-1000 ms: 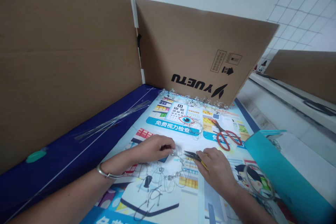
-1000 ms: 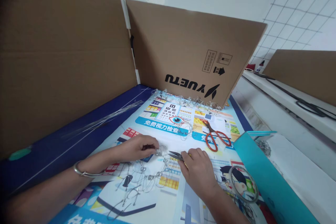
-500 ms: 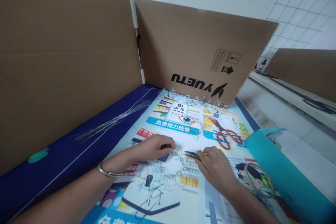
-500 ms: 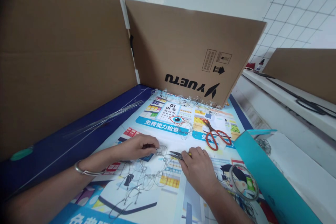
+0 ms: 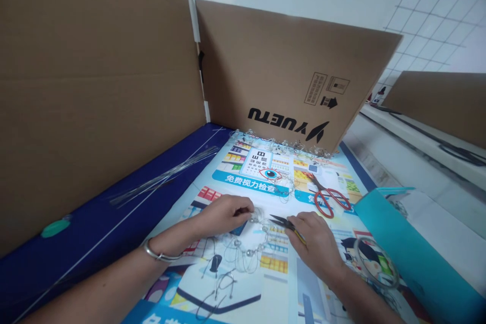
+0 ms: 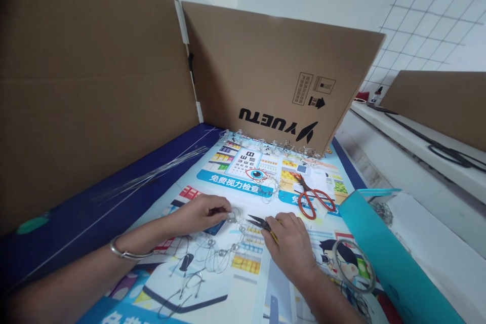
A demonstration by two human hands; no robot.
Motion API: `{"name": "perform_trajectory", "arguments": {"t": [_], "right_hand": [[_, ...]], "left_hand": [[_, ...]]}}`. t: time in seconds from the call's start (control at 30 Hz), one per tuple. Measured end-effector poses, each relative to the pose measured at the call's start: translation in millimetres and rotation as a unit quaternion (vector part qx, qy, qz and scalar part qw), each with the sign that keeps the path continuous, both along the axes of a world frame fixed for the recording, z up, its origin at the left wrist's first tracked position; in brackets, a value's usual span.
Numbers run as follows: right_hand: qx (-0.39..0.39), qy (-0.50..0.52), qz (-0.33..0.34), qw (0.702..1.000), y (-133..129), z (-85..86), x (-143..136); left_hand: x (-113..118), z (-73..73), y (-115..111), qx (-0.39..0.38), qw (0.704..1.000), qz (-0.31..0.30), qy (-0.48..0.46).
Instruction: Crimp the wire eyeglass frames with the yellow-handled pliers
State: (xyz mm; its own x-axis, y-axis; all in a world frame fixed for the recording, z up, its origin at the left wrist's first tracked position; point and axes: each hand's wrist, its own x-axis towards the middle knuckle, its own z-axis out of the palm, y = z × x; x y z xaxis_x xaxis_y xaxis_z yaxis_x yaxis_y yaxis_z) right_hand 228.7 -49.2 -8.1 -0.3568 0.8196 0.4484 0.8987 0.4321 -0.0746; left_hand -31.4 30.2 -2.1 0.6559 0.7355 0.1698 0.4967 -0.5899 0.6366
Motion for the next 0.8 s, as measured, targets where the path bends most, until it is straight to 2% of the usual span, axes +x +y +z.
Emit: {"name": "perform_trajectory", "arguments": {"t": [0.13,0.53,0.8], "right_hand": [[0.007,0.000,-0.008,1.000,1,-1.5,1],[-0.004,0.006,-0.006,1.000,3,-3.5,4],[0.019,0.017,0.001,1.000,4,-4.2,5]], "left_hand": [[1,-0.1,0,0.003,1.000,0.021,-0.004],[-2,5.0,6,0.013,0.998,0.004,-0.061],[-8,0.5,14,-0.007,0.994,0.046,-0.100]]}}
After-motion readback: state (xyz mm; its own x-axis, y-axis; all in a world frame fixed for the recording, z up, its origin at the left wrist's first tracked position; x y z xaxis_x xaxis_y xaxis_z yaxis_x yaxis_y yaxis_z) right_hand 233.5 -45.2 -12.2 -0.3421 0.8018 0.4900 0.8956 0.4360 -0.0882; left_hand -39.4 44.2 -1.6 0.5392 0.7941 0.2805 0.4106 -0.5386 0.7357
